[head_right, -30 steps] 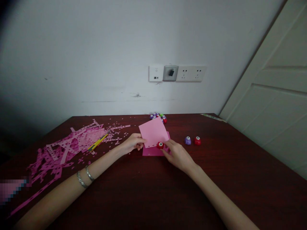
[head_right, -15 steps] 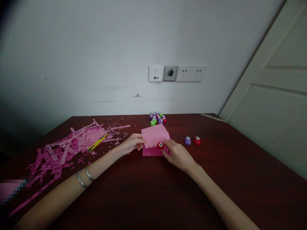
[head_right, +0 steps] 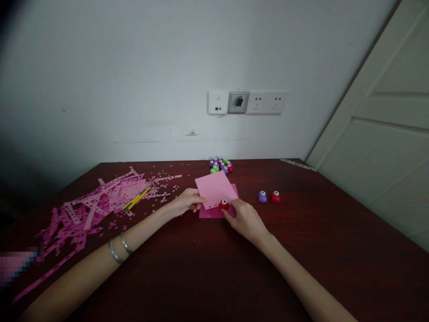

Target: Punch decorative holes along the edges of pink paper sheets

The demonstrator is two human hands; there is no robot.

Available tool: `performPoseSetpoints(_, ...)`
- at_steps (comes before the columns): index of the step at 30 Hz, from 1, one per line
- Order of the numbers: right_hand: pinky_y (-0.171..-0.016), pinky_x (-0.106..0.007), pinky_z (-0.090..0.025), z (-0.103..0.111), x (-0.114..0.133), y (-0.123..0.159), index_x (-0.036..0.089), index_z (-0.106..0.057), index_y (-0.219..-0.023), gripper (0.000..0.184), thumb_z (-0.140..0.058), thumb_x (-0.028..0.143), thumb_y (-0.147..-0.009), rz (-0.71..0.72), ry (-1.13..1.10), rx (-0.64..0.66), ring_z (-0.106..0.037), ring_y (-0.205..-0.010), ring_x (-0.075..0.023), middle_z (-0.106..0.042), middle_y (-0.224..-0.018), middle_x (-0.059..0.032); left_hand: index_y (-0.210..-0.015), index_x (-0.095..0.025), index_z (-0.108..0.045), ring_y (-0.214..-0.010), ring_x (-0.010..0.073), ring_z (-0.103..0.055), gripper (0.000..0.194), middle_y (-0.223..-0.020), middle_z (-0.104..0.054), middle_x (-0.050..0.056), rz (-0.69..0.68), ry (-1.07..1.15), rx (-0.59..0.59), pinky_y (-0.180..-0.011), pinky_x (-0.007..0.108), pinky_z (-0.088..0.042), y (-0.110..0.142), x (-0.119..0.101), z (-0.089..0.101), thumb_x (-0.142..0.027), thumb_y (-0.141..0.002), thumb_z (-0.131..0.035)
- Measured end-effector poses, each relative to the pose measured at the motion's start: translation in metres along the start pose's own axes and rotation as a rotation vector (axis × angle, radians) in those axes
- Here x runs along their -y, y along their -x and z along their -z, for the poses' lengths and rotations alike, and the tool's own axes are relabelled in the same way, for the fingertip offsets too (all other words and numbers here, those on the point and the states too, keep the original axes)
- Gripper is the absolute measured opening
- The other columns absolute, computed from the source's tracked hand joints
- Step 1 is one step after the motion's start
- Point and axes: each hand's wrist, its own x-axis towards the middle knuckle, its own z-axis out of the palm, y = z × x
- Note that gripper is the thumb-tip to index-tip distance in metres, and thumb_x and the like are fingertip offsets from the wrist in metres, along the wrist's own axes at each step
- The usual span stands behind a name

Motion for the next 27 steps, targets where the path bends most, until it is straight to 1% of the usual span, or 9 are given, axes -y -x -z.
performPoseSetpoints(5,-0.056,-0.027,-0.039,-0.006,0.002,0.002,0.019,-0.054,-0.071,0.024,-0.050,0.040,-0.082,-0.041,0.080,0.014,-0.056,-0.060,-0.0162,-0.060,-0.072,-0.0044,-0.082,-0.011,-0.058,-0.045,0.0066,-0.047,0.017,-0.057,-0.055,-0.001,0.005,-0.088,0.080,-0.041,0.021,-0.035,-0.003,0.005,0.001,-0.020,-0.068,-0.064)
performPoseSetpoints(8,-0.055,-0.027,-0.038,-0.007,0.001,0.002,0.019,-0.053,-0.069,0.027,-0.051,0.042,-0.082,-0.060,0.095,0.058,-0.056,-0.059,-0.0162,-0.060,-0.071,-0.0037,-0.093,-0.011,-0.056,-0.043,0.0075,-0.045,0.023,-0.062,-0.058,0.001,-0.007,-0.323,0.064,-0.042,0.022,-0.035,-0.001,0.001,0.002,-0.024,-0.075,-0.057)
performPoseSetpoints(10,-0.055,-0.026,-0.038,-0.006,0.000,0.001,0.019,-0.054,-0.069,0.027,-0.053,0.043,-0.081,-0.063,0.059,0.090,-0.056,-0.060,-0.0158,-0.061,-0.071,-0.0035,-0.104,-0.011,-0.050,-0.051,0.0113,-0.051,0.033,-0.073,-0.061,0.005,-0.079,-0.580,-0.093,-0.049,0.026,-0.040,0.003,-0.004,0.002,-0.030,-0.078,-0.055)
performPoseSetpoints(12,-0.056,-0.025,-0.039,-0.004,-0.003,0.000,0.019,-0.055,-0.070,0.026,-0.056,0.043,-0.079,-0.062,0.009,0.115,-0.056,-0.061,-0.0155,-0.061,-0.073,-0.0033,-0.113,-0.011,-0.044,-0.076,0.0191,-0.058,0.040,-0.092,-0.061,0.011,-0.227,-0.881,-0.340,-0.066,0.033,-0.045,0.008,-0.009,0.001,-0.033,-0.081,-0.051)
performPoseSetpoints(14,-0.056,-0.025,-0.039,-0.003,-0.005,0.000,0.019,-0.056,-0.069,0.024,-0.057,0.042,-0.079,-0.060,-0.022,0.127,-0.056,-0.062,-0.0151,-0.061,-0.073,-0.0029,-0.116,-0.011,-0.042,-0.102,0.0256,-0.051,0.038,-0.110,-0.054,0.014,-0.389,-1.149,-0.468,-0.083,0.039,-0.042,0.011,-0.009,-0.001,-0.033,-0.085,-0.044)
performPoseSetpoints(17,-0.056,-0.025,-0.039,-0.003,-0.006,-0.001,0.019,-0.055,-0.068,0.022,-0.057,0.037,-0.080,-0.048,-0.022,0.128,-0.055,-0.061,-0.0146,-0.060,-0.071,-0.0026,-0.118,-0.012,-0.044,-0.118,0.0283,-0.038,0.039,-0.123,-0.046,0.016,-0.478,-1.353,-0.304,-0.096,0.043,-0.033,0.011,0.000,-0.006,-0.037,-0.088,-0.035)
performPoseSetpoints(20,-0.056,-0.025,-0.039,-0.004,-0.006,0.000,0.019,-0.055,-0.069,0.019,-0.055,0.033,-0.081,-0.026,-0.013,0.128,-0.056,-0.062,-0.0148,-0.061,-0.072,-0.0028,-0.128,-0.011,-0.038,-0.129,0.0304,-0.024,0.055,-0.137,-0.034,0.017,-0.450,-1.388,-0.119,-0.103,0.045,-0.022,0.008,0.013,-0.008,-0.049,-0.090,-0.026)
performPoseSetpoints(23,-0.057,-0.026,-0.039,-0.005,-0.006,0.000,0.019,-0.055,-0.070,0.017,-0.055,0.032,-0.081,-0.016,0.011,0.125,-0.057,-0.062,-0.0156,-0.062,-0.073,-0.0034,-0.137,-0.010,-0.027,-0.135,0.0307,-0.010,0.068,-0.146,-0.020,0.017,-0.410,-1.404,-0.010,-0.107,0.047,-0.011,0.006,0.018,-0.007,-0.057,-0.088,-0.018)
performPoseSetpoints(27,-0.057,-0.027,-0.040,-0.005,-0.006,0.001,0.019,-0.056,-0.072,0.016,-0.054,0.032,-0.081,0.004,0.026,0.121,-0.058,-0.063,-0.0163,-0.063,-0.075,-0.0039,-0.141,-0.010,-0.017,-0.136,0.0286,-0.003,0.073,-0.148,-0.010,0.016,-0.347,-1.391,0.105,-0.108,0.046,-0.006,0.008,0.012,-0.003,-0.059,-0.087,-0.015)
